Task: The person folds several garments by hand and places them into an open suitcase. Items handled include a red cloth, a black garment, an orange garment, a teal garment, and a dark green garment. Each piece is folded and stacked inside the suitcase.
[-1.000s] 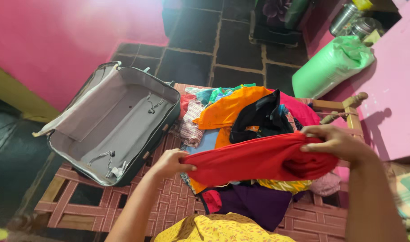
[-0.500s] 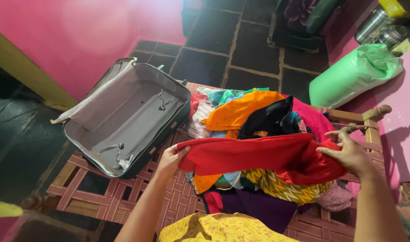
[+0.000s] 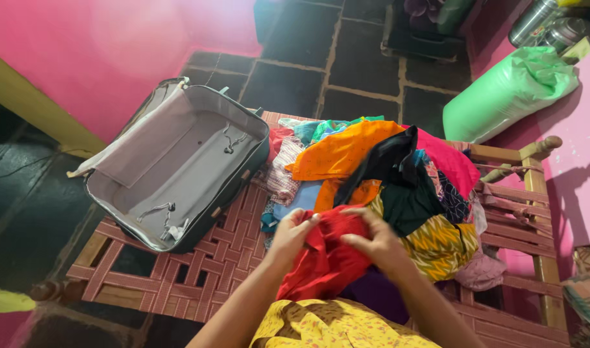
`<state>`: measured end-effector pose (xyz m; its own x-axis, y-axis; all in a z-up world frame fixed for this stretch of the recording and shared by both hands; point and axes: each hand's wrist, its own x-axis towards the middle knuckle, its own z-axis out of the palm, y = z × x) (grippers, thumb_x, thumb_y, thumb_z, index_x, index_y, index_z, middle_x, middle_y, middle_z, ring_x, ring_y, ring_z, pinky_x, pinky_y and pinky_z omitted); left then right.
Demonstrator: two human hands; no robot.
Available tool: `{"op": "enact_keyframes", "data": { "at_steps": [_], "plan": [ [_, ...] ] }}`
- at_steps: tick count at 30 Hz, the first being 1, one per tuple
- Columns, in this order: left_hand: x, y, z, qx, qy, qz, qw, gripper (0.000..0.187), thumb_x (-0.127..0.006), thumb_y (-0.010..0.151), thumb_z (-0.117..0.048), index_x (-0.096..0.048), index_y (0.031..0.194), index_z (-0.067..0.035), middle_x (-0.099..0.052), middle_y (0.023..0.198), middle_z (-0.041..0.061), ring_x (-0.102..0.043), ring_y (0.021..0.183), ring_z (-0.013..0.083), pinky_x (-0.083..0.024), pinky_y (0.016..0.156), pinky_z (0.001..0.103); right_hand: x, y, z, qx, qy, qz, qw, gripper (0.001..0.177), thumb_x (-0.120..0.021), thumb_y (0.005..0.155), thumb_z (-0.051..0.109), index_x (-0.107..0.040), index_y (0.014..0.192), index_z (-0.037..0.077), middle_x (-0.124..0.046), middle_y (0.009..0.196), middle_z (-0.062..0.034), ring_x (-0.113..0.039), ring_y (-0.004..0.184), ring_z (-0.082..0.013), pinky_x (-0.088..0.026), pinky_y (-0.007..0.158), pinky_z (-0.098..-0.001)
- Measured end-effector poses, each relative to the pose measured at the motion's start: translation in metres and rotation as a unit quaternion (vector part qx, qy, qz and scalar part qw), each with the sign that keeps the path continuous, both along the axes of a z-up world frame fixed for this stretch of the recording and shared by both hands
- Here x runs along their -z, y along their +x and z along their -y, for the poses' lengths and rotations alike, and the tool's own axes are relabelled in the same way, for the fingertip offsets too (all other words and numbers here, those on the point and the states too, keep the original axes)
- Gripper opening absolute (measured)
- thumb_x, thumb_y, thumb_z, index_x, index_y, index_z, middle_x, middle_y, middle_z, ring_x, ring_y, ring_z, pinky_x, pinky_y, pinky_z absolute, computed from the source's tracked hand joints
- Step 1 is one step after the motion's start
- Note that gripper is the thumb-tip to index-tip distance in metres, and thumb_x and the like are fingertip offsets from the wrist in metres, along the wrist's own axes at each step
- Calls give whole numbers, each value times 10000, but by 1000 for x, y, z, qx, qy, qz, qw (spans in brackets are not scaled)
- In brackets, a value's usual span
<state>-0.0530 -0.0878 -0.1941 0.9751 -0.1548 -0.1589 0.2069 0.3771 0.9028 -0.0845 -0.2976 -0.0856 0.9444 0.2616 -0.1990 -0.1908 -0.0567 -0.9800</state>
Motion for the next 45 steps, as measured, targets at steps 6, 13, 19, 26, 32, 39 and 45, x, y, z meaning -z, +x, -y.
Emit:
{"op": "enact_keyframes", "data": {
  "at_steps": [6,13,19,26,32,39,45],
  "plan": [
    [-24,-14,4,-62,-4,-92,994,214,-609,1024,-272,-662,936,-85,-576,711,-66,-479,546,31,-399,469,234,1,-21,-55,-5,-238,85,968,535,-891,749,153,-603,1197,107,-701,1068,-60,-666,913,-160,-533,835,-280],
    [-29,-16,-37,-10,-61,-100,993,327,-551,1053,-363,-661,895,-98,-579,628,-8,-513,458,86,-451,444,265,33,-11,-54,43,230,-76,969,460,-687,864,-6,-540,1297,53,-652,1195,-116,-670,1042,-204,-550,906,-366],
    [-44,-19,-52,42,-20,-83,995,331,-558,1051,-348,-699,969,-61,-672,762,-9,-591,593,73,-480,544,257,12,-14,-54,77,213,-47,973,498,-649,863,1,-517,1342,33,-657,1238,-101,-657,1130,-191,-529,974,-356],
    [-67,-27,-42,150,95,26,984,326,-553,1043,-312,-687,1222,-75,-670,859,-16,-572,697,75,-488,628,260,4,-30,-92,8,40,56,998,645,-787,802,16,-479,1367,49,-635,1188,-69,-629,1089,-140,-530,941,-328],
    [-25,2,-93,102,153,124,975,351,-556,1063,-329,-710,1192,-41,-684,1115,61,-641,1031,138,-519,920,326,-1,-29,-90,112,198,-22,974,716,-710,729,-22,-491,1406,59,-638,1279,-98,-659,1128,-210,-541,962,-384],
    [105,-18,-163,16,228,-252,940,1136,-686,803,-696,-96,1623,-180,-160,1658,163,-256,1508,340,-283,1137,604,-54,-42,-54,228,397,-57,887,619,-600,781,83,-545,1393,6,-636,1351,-188,-636,1218,-344,-517,1057,-496],
    [148,-59,-110,107,-193,-257,941,747,-598,875,-571,-543,1431,-76,-667,1337,136,-673,1161,272,-542,964,487,-70,-34,7,212,416,-11,884,588,-605,848,114,-556,1404,-70,-638,1394,-231,-640,1239,-377,-487,1069,-511]
  ]
}}
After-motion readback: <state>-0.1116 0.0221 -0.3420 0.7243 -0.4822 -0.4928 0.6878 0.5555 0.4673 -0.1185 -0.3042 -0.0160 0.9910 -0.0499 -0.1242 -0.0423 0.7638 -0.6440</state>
